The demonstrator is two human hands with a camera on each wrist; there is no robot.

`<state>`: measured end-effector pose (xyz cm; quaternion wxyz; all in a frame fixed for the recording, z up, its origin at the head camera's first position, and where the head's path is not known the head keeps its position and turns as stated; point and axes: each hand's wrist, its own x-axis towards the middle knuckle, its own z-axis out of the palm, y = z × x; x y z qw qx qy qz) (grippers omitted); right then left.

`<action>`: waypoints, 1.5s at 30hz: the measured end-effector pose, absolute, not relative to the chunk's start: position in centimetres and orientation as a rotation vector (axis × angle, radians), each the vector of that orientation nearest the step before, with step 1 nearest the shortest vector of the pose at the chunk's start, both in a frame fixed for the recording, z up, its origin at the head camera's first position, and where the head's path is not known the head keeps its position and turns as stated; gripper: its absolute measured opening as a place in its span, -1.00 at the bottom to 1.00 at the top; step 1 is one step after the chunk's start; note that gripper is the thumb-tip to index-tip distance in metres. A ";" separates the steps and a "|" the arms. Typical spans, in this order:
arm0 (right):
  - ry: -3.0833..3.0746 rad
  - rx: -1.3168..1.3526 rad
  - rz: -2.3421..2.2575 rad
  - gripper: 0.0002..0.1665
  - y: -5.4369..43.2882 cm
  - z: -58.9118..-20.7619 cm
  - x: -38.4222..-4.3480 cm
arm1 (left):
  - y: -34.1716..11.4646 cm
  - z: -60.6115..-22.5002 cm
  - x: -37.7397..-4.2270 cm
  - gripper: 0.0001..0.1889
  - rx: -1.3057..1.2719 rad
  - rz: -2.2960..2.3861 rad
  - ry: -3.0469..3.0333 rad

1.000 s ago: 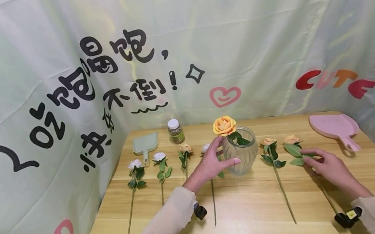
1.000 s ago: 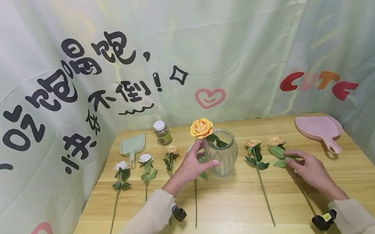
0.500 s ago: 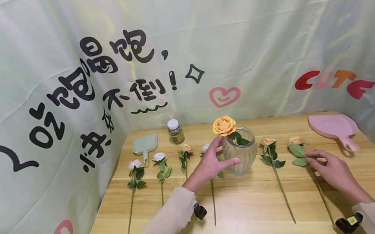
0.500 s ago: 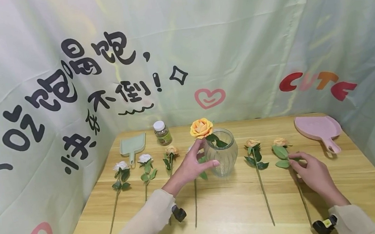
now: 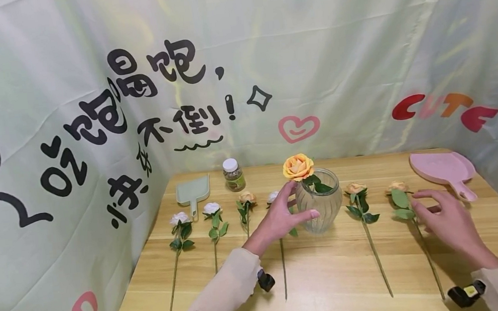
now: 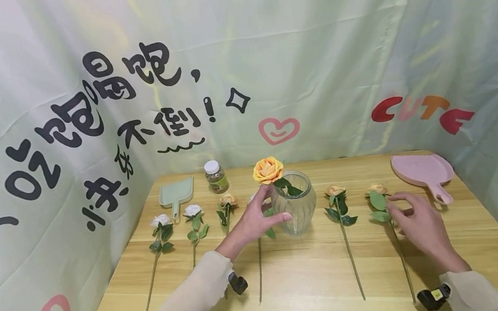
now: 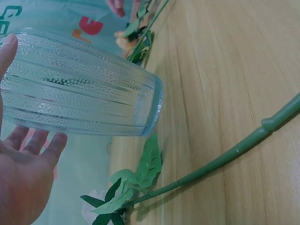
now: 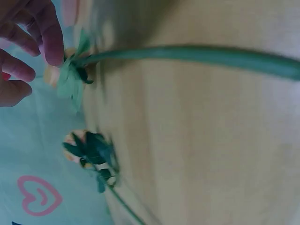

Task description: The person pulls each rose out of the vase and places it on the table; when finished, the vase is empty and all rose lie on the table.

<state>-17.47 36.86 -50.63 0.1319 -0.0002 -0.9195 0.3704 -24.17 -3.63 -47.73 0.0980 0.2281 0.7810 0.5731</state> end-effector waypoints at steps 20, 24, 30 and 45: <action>-2.511 0.372 1.147 -0.51 28.4 -41.0 -20.2 | -3.7 -47.7 -24.2 0.00 0.672 1.692 2.299; -2.488 0.508 1.234 -0.51 25.7 -39.8 -20.6 | -3.5 -47.8 -24.2 0.01 0.661 1.692 2.295; -2.500 0.662 1.299 -0.55 22.4 -39.2 -20.8 | -3.5 -47.9 -24.4 0.02 0.675 1.689 2.315; -2.534 0.806 1.338 -0.86 18.8 -40.3 -21.3 | -3.6 -47.9 -24.5 -0.03 0.713 1.709 2.295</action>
